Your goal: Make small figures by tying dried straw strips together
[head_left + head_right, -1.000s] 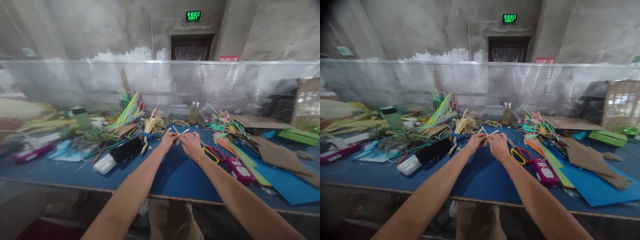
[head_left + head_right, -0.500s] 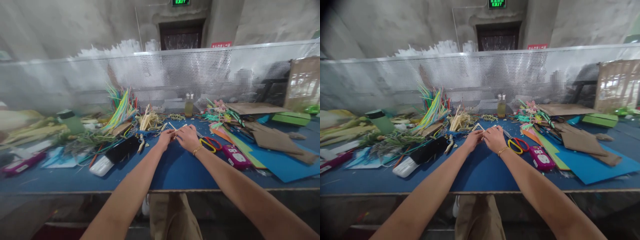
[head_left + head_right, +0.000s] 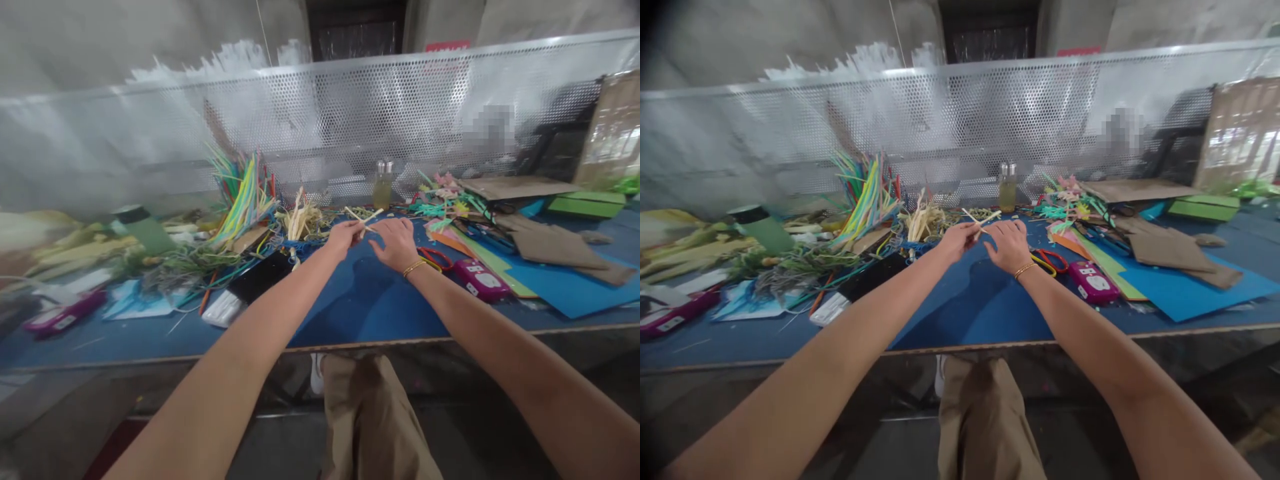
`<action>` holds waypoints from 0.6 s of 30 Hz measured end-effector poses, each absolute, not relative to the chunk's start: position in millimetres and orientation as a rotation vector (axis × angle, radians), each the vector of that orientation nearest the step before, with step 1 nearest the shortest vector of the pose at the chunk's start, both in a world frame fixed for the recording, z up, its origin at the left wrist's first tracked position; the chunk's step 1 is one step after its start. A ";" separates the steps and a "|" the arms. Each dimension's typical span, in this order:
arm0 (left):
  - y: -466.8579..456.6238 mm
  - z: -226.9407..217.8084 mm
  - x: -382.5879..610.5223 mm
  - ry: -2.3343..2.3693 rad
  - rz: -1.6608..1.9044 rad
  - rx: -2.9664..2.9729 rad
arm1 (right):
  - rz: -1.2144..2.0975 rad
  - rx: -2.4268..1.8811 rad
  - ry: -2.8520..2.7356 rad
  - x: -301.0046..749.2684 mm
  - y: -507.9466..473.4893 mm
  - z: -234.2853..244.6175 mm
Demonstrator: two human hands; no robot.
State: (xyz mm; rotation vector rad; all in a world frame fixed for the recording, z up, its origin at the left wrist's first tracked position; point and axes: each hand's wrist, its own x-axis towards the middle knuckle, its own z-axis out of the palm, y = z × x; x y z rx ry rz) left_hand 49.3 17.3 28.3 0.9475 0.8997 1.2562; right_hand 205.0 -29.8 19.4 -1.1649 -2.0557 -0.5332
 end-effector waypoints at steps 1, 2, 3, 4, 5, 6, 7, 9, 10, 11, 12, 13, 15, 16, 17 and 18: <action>19.0 31.9 45.2 0.861 1.277 0.863 | -0.518 -1.173 -2.033 205.8 -32.0 21.2; 20.6 35.5 41.0 0.830 1.295 0.769 | -0.494 -1.179 -2.015 205.4 -35.3 23.1; 22.0 39.4 36.9 0.813 1.310 0.711 | -0.454 -1.182 -1.995 203.2 -39.9 25.0; 23.4 44.1 32.9 0.805 1.322 0.669 | -0.392 -1.181 -1.976 198.8 -45.9 26.7; 24.7 49.9 29.4 0.794 1.339 0.630 | -0.302 -1.181 -1.927 191.5 -53.5 28.1; 25.9 56.8 26.6 0.777 1.360 0.589 | -0.175 -1.177 -1.867 181.3 -62.5 28.8; 26.9 64.6 24.9 0.751 1.383 0.539 | -0.007 -1.172 -1.799 168.3 -72.6 28.8; 27.4 81.0 25.7 0.584 1.515 0.297 | 0.399 -1.172 -1.605 136.3 -94.4 26.4; 26.8 88.5 28.5 0.491 1.586 0.235 | 0.607 -1.155 -1.511 119.3 -105.3 24.3; 25.5 94.7 32.6 0.413 1.623 0.202 | 0.779 -1.119 -1.426 103.2 -116.0 21.8; 23.6 99.5 37.7 0.382 1.632 0.192 | 0.907 -1.071 -1.358 89.3 -126.3 19.0; 21.2 102.7 43.1 0.367 1.631 0.189 | 0.980 -1.024 -1.290 78.3 -136.8 16.0; 16.4 105.7 52.2 0.381 1.620 0.180 | 1.056 -0.964 -1.217 67.1 -159.8 9.1; 14.7 106.3 54.9 0.392 1.620 0.177 | 1.050 -0.950 -1.222 66.5 -172.8 5.1; 13.9 106.8 55.8 0.399 1.624 0.179 | 1.036 -0.943 -1.256 68.5 -186.7 0.6; 14.2 107.6 55.0 0.398 1.629 0.189 | 1.031 -0.937 -1.314 72.3 -200.9 -4.4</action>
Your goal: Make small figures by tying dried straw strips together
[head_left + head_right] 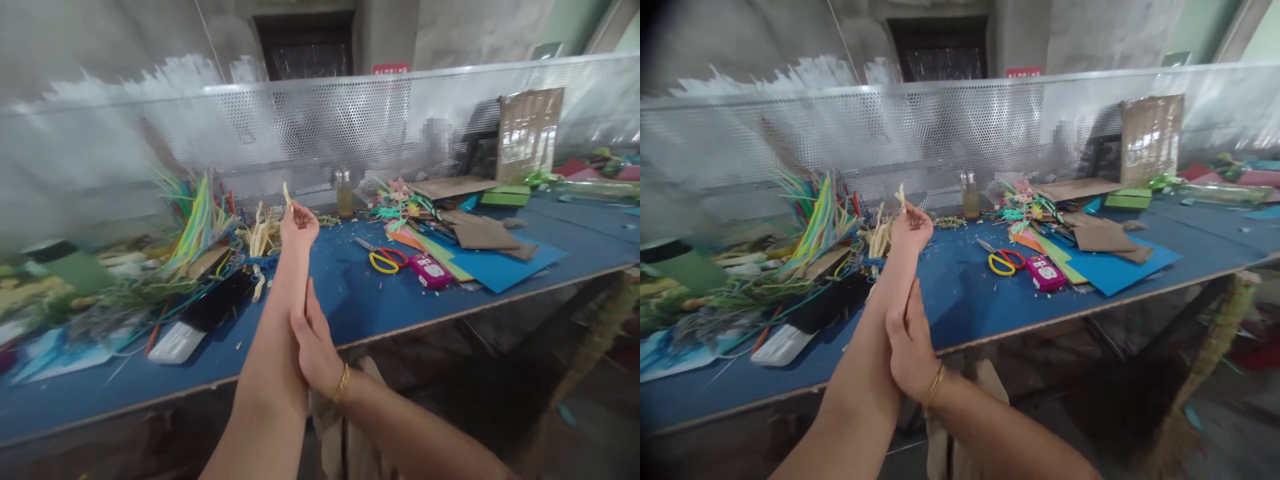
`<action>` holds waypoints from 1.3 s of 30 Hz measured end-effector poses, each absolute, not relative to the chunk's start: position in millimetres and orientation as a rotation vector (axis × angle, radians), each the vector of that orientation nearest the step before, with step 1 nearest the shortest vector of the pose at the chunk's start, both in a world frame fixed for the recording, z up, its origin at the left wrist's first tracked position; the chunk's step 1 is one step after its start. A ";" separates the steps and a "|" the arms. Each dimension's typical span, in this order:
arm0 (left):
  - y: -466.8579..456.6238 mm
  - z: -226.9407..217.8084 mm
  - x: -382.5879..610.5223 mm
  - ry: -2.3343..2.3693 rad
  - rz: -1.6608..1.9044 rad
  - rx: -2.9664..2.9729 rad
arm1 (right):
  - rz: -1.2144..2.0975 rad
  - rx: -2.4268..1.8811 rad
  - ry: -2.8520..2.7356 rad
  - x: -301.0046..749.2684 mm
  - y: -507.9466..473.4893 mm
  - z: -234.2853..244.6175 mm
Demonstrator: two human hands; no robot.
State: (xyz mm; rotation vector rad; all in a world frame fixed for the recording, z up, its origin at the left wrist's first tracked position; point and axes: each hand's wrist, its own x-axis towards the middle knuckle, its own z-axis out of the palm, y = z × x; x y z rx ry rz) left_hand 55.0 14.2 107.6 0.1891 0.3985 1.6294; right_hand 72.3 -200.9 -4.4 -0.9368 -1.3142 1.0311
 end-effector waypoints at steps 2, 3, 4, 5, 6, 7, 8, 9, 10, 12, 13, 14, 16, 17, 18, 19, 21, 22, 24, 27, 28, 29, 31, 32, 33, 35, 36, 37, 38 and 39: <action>18.0 110.2 49.4 0.371 1.637 0.231 | 1.011 -0.934 -1.423 82.5 -227.8 -15.6; 21.2 111.6 45.4 0.346 1.641 0.250 | 1.005 -0.935 -1.473 87.8 -239.2 -21.3; 24.8 112.6 41.3 0.316 1.653 0.258 | 0.992 -0.936 -1.529 92.8 -248.8 -26.8; 28.6 112.8 37.6 0.284 1.668 0.249 | 0.959 -0.939 -1.573 97.3 -256.4 -31.8; 32.2 111.9 34.6 0.256 1.684 0.226 | 0.908 -0.924 -1.619 101.3 -262.3 -36.3; 35.4 109.7 32.4 0.241 1.700 0.198 | 0.852 -0.914 -1.655 104.8 -266.9 -40.3; 38.1 106.3 31.1 0.241 1.710 0.174 | 0.792 -0.902 -1.685 107.8 -270.6 -43.9; 40.2 101.8 30.6 0.254 1.714 0.162 | 0.737 -0.892 -1.706 110.3 -273.9 -47.2; 41.7 96.8 30.7 0.278 1.713 0.165 | 0.692 -0.887 -1.714 112.3 -277.0 -50.2; 43.5 86.8 31.8 0.324 1.700 0.193 | 0.639 -0.872 -1.712 115.5 -282.4 -54.6; 44.1 82.5 32.5 0.330 1.689 0.192 | 0.626 -0.863 -1.703 116.7 -283.9 -55.3; 44.5 79.1 33.1 0.326 1.679 0.169 | 0.615 -0.859 -1.685 118.0 -283.8 -54.6; 44.9 75.0 34.3 0.308 1.664 0.083 | 0.598 -0.878 -1.623 120.9 -276.4 -47.9; 44.9 74.0 35.0 0.297 1.656 0.038 | 0.589 -0.912 -1.568 122.6 -268.1 -42.0; 44.7 73.3 35.9 0.288 1.645 0.000 | 0.596 -0.947 -1.525 124.2 -256.8 -34.7; 44.4 72.8 37.1 0.283 1.633 -0.024 | 0.620 -0.979 -1.483 125.6 -243.1 -26.8; 43.4 71.7 40.3 0.276 1.618 -0.040 | 0.723 -1.051 -1.423 126.2 -213.4 -11.6; 42.7 70.9 42.1 0.274 1.615 -0.043 | 0.782 -1.087 -1.419 124.8 -200.4 -5.5; 41.1 68.8 45.5 0.276 1.616 -0.036 | 0.935 -1.122 -1.502 118.4 -185.7 1.3; 39.1 65.4 48.6 0.327 1.605 -0.009 | 0.934 -1.046 -1.649 105.0 -200.8 -2.2; 38.6 64.4 49.3 0.366 1.607 0.010 | 0.931 -1.032 -1.693 101.6 -214.0 -6.1; 38.2 63.2 50.2 0.410 1.611 0.030 | 0.932 -1.032 -1.719 99.4 -228.9 -10.9; 38.0 60.6 52.9 0.485 1.625 0.056 | 0.925 -1.056 -1.751 97.9 -257.5 -21.0; 38.1 59.0 54.9 0.505 1.627 0.054 | 0.916 -1.059 -1.761 98.1 -268.2 -25.4; 38.2 57.1 57.2 0.515 1.627 0.047 | 0.918 -1.061 -1.769 98.6 -275.1 -28.9; 38.8 52.4 61.7 0.527 1.625 0.033 | 0.939 -1.107 -1.737 99.5 -276.8 -31.3; 39.1 49.8 63.4 0.533 1.624 0.027 | 0.967 -1.134 -1.720 99.7 -272.4 -29.8; 39.4 47.2 64.3 0.538 1.621 0.022 | 1.000 -1.151 -1.708 99.7 -265.6 -26.6; 39.8 44.9 64.4 0.543 1.618 0.018 | 1.029 -1.169 -1.685 99.5 -257.7 -22.0; 40.3 42.9 63.6 0.548 1.615 0.016 | 1.048 -1.171 -1.678 99.0 -249.6 -16.5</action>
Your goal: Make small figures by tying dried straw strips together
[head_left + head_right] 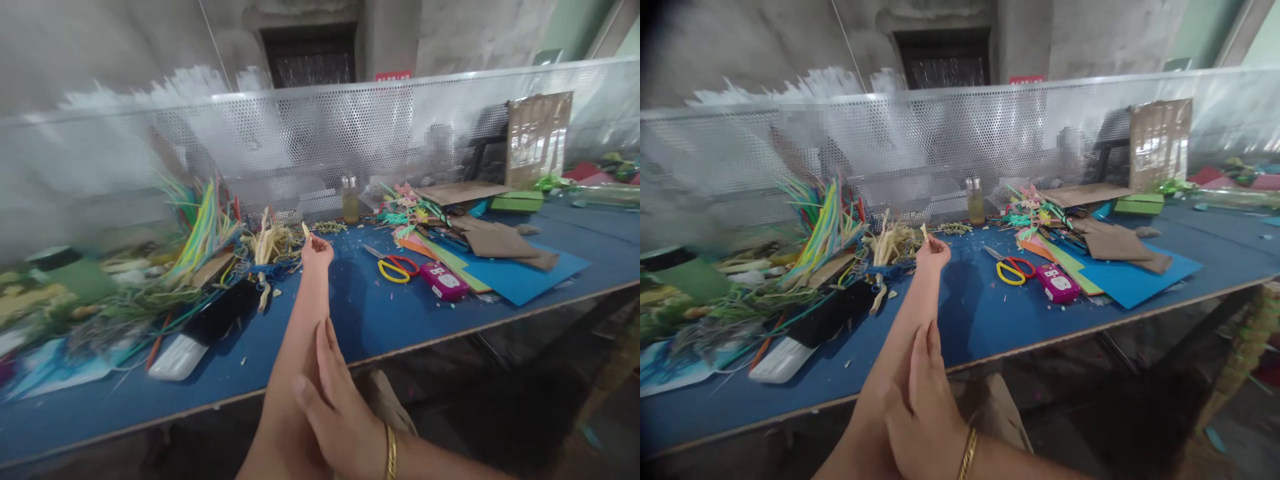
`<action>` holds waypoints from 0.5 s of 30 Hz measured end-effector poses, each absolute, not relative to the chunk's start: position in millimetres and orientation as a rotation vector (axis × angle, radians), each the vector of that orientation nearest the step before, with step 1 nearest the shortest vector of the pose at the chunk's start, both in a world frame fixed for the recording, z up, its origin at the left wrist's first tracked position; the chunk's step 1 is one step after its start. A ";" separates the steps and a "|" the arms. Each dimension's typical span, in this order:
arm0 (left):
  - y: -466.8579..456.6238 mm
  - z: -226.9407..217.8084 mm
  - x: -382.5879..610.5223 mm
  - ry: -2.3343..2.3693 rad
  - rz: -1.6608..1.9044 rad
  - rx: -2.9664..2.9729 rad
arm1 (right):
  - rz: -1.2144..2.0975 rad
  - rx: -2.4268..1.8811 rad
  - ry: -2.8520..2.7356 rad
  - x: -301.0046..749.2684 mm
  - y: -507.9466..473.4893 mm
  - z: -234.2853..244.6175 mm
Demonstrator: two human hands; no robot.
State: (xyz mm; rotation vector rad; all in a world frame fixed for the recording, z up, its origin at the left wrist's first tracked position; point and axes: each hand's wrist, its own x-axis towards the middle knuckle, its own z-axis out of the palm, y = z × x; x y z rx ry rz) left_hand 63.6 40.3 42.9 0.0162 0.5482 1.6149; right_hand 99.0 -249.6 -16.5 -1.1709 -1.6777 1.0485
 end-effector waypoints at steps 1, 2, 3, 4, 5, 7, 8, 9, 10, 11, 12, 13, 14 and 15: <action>40.8 41.4 62.1 0.554 1.615 0.016 | 1.051 -1.166 -1.686 98.1 -242.3 -10.7; 41.2 40.6 60.1 0.559 1.618 0.017 | 1.051 -1.161 -1.705 96.9 -236.2 -5.1; 41.5 40.2 58.2 0.564 1.624 0.020 | 1.040 -1.158 -1.723 95.5 -231.2 -0.3; 41.5 40.3 56.7 0.566 1.630 0.025 | 1.014 -1.158 -1.741 93.9 -226.9 3.7; 41.1 40.6 56.0 0.566 1.635 0.032 | 0.977 -1.166 -1.754 92.4 -222.2 6.7; 39.2 41.0 57.6 0.561 1.636 0.054 | 0.875 -1.199 -1.757 90.2 -208.2 10.2; 37.7 40.8 59.6 0.559 1.630 0.069 | 0.825 -1.227 -1.746 89.9 -197.7 11.2; 36.0 40.2 62.0 0.560 1.622 0.088 | 0.779 -1.251 -1.724 90.1 -184.8 12.1; 34.2 39.2 64.5 0.564 1.613 0.108 | 0.743 -1.265 -1.698 90.8 -170.5 13.0; 32.5 38.1 66.5 0.569 1.607 0.128 | 0.716 -1.274 -1.673 91.7 -156.0 14.2; 31.0 36.9 67.8 0.576 1.605 0.149 | 0.696 -1.283 -1.631 92.3 -143.1 15.6; 29.9 35.8 68.1 0.583 1.605 0.168 | 0.699 -1.286 -1.604 92.5 -133.4 17.1; 29.3 35.0 67.6 0.589 1.605 0.185 | 0.700 -1.281 -1.589 91.8 -128.3 18.5; 29.2 34.8 66.3 0.592 1.606 0.202 | 0.671 -1.268 -1.590 90.4 -128.6 19.4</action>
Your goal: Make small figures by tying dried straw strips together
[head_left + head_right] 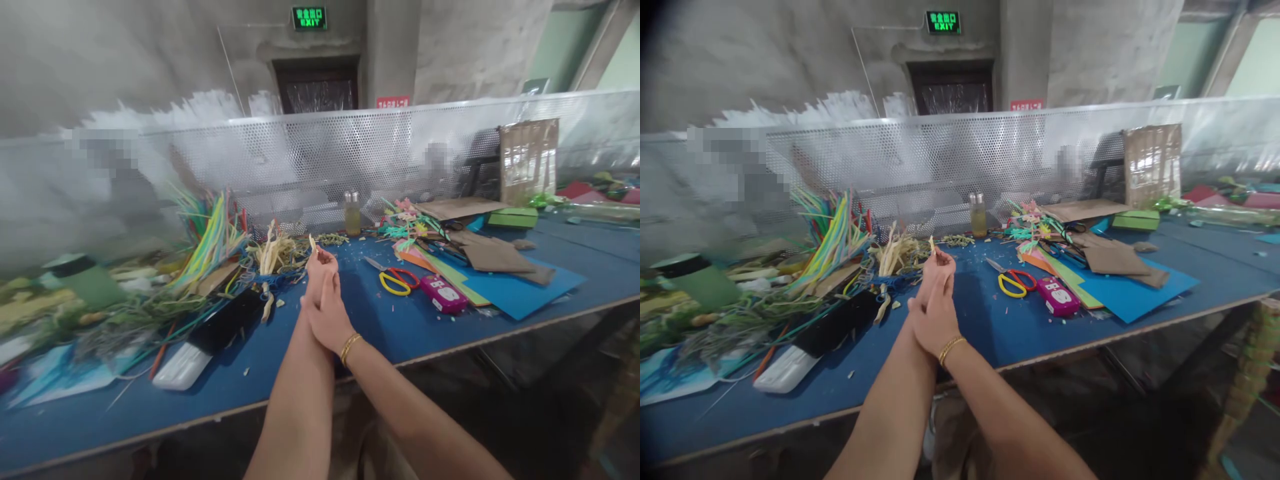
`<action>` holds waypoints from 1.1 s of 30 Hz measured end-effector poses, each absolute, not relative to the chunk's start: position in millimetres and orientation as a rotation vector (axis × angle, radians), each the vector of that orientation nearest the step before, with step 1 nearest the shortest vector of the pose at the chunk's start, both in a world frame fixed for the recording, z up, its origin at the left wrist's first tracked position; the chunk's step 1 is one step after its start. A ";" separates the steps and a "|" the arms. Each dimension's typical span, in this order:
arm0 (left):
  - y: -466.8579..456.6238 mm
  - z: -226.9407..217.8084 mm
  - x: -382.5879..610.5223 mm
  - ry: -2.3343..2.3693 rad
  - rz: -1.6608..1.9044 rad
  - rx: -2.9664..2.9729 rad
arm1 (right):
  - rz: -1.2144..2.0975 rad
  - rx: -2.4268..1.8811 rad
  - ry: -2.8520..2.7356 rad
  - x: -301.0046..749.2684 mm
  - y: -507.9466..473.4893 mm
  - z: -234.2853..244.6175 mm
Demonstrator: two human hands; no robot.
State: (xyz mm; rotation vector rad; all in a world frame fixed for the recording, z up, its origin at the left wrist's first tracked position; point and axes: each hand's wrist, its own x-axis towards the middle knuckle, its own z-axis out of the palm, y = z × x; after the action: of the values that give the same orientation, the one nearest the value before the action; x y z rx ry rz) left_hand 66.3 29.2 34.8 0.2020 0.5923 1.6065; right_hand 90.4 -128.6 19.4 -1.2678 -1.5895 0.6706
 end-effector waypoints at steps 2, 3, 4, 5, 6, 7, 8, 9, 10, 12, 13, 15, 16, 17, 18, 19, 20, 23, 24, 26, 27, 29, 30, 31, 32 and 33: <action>30.6 36.4 63.1 0.594 1.612 0.229 | 0.626 -1.236 -1.662 85.7 -145.4 18.4; 31.9 38.1 62.0 0.592 1.618 0.240 | 0.641 -1.235 -1.708 83.4 -160.1 16.1; 33.2 40.2 61.7 0.588 1.626 0.251 | 0.650 -1.231 -1.751 81.7 -177.2 12.8; 34.4 42.4 62.6 0.583 1.636 0.262 | 0.649 -1.221 -1.797 81.3 -194.9 8.7; 35.3 44.4 64.6 0.581 1.645 0.273 | 0.647 -1.203 -1.855 82.6 -211.7 4.4; 35.6 46.0 67.8 0.579 1.653 0.288 | 0.632 -1.195 -1.899 86.0 -226.4 0.6; 35.3 47.0 71.7 0.578 1.662 0.308 | 0.612 -1.202 -1.931 91.5 -238.0 -2.0; 34.3 47.3 76.0 0.579 1.672 0.330 | 0.590 -1.221 -1.953 98.9 -245.8 -2.8; 32.8 47.0 80.1 0.581 1.682 0.351 | 0.562 -1.233 -1.996 108.1 -249.7 -1.2; 28.4 44.6 85.5 0.596 1.693 0.426 | 0.464 -1.240 -2.128 129.3 -245.8 10.1; 25.8 43.0 86.1 0.611 1.688 0.501 | 0.388 -1.245 -2.168 140.3 -238.5 19.5; 20.6 40.2 82.2 0.651 1.642 0.707 | 0.167 -1.230 -2.194 160.5 -214.3 42.9; 18.2 39.2 78.1 0.668 1.602 0.815 | 0.038 -1.209 -2.192 169.2 -198.1 55.2; 15.9 38.8 73.3 0.675 1.554 0.905 | -0.082 -1.194 -2.185 176.7 -179.7 66.9; 13.9 38.9 68.0 0.675 1.509 0.961 | -0.184 -1.184 -2.167 183.1 -159.8 77.0; 12.3 39.4 62.6 0.674 1.474 0.995 | -0.270 -1.171 -2.145 188.2 -139.1 85.1; 11.0 40.3 57.5 0.670 1.448 1.013 | -0.330 -1.155 -2.129 192.0 -118.6 90.9; 9.6 43.7 44.5 0.665 1.402 1.018 | -0.358 -1.159 -2.119 196.0 -66.2 94.3; 9.6 44.5 40.8 0.665 1.388 1.015 | -0.344 -1.165 -2.128 195.0 -53.7 91.8; 9.7 44.9 33.9 0.662 1.357 1.000 | -0.329 -1.134 -2.196 190.2 -37.1 84.6; 9.6 44.4 30.6 0.661 1.348 0.992 | -0.331 -1.118 -2.240 186.9 -32.4 80.7; 9.0 41.8 24.3 0.656 1.336 0.969 | -0.354 -1.114 -2.282 179.7 -27.5 73.8; 8.4 40.0 21.5 0.653 1.334 0.950 | -0.369 -1.124 -2.285 176.2 -26.3 70.9; 7.9 37.8 18.8 0.653 1.334 0.928 | -0.383 -1.137 -2.279 173.1 -25.2 68.2; 7.4 35.4 16.6 0.658 1.338 0.906 | -0.395 -1.148 -2.269 170.4 -24.1 65.3; 7.1 32.9 14.7 0.666 1.343 0.885 | -0.404 -1.155 -2.258 168.3 -22.7 62.2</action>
State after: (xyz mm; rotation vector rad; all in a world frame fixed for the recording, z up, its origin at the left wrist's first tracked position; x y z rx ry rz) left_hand 14.7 7.1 32.9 0.8854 0.6657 1.3425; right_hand 168.3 -22.7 62.2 -1.1554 -2.2577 -0.4042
